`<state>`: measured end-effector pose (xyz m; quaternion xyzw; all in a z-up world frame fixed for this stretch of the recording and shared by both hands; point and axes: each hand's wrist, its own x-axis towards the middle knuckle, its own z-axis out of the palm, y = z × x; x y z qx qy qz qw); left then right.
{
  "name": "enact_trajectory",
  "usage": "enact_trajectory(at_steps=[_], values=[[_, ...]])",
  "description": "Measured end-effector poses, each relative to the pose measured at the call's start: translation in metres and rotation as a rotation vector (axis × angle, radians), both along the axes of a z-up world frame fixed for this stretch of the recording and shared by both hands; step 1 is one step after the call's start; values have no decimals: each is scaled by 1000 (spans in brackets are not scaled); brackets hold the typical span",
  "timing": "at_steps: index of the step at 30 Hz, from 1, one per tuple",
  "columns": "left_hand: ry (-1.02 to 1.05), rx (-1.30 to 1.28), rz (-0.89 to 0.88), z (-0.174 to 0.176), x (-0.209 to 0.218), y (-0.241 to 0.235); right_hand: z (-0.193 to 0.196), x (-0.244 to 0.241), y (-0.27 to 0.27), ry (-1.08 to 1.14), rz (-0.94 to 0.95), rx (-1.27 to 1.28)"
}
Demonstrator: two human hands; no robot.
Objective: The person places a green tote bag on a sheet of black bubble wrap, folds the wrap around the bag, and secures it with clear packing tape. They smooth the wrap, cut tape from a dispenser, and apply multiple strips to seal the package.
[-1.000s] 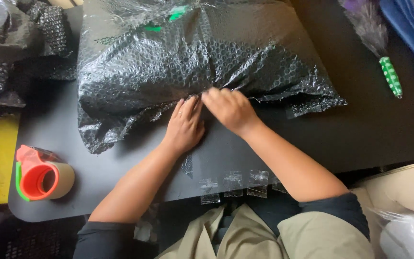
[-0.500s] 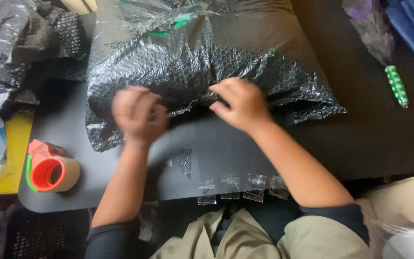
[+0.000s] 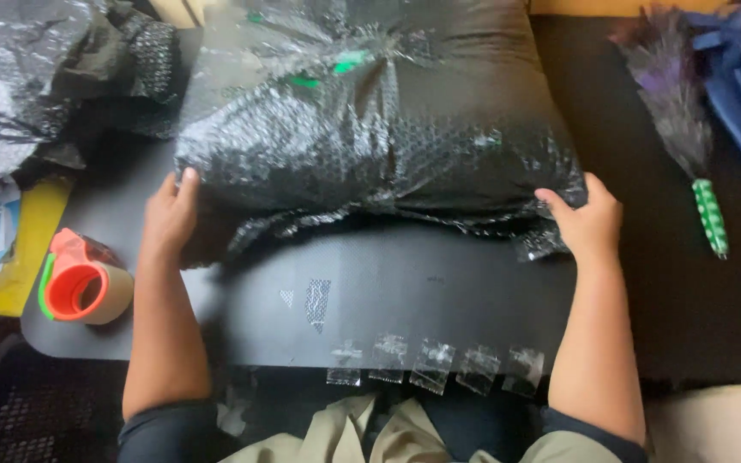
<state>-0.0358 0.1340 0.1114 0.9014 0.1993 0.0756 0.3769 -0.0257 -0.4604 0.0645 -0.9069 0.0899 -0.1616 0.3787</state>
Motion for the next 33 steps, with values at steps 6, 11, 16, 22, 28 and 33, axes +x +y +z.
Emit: enact_trajectory(at_steps=[6, 11, 16, 22, 28, 33], values=[[171, -66, -285, -11, -45, -23, -63, 2, -96, -197, -131, -112], [199, -502, -524, -66, -75, -45, -95, -15, -158, -422, -385, -107], [-16, -262, -439, -25, -117, -82, 23, -61, -40, -843, -316, -507], [-587, 286, -650, -121, -129, -50, 64, -97, 153, -682, 808, -184], [-907, 371, -788, -106, -127, -81, -22, -84, 210, -618, 908, -834], [-943, 634, -887, -92, -112, -102, -41, -74, 220, -709, 862, -787]])
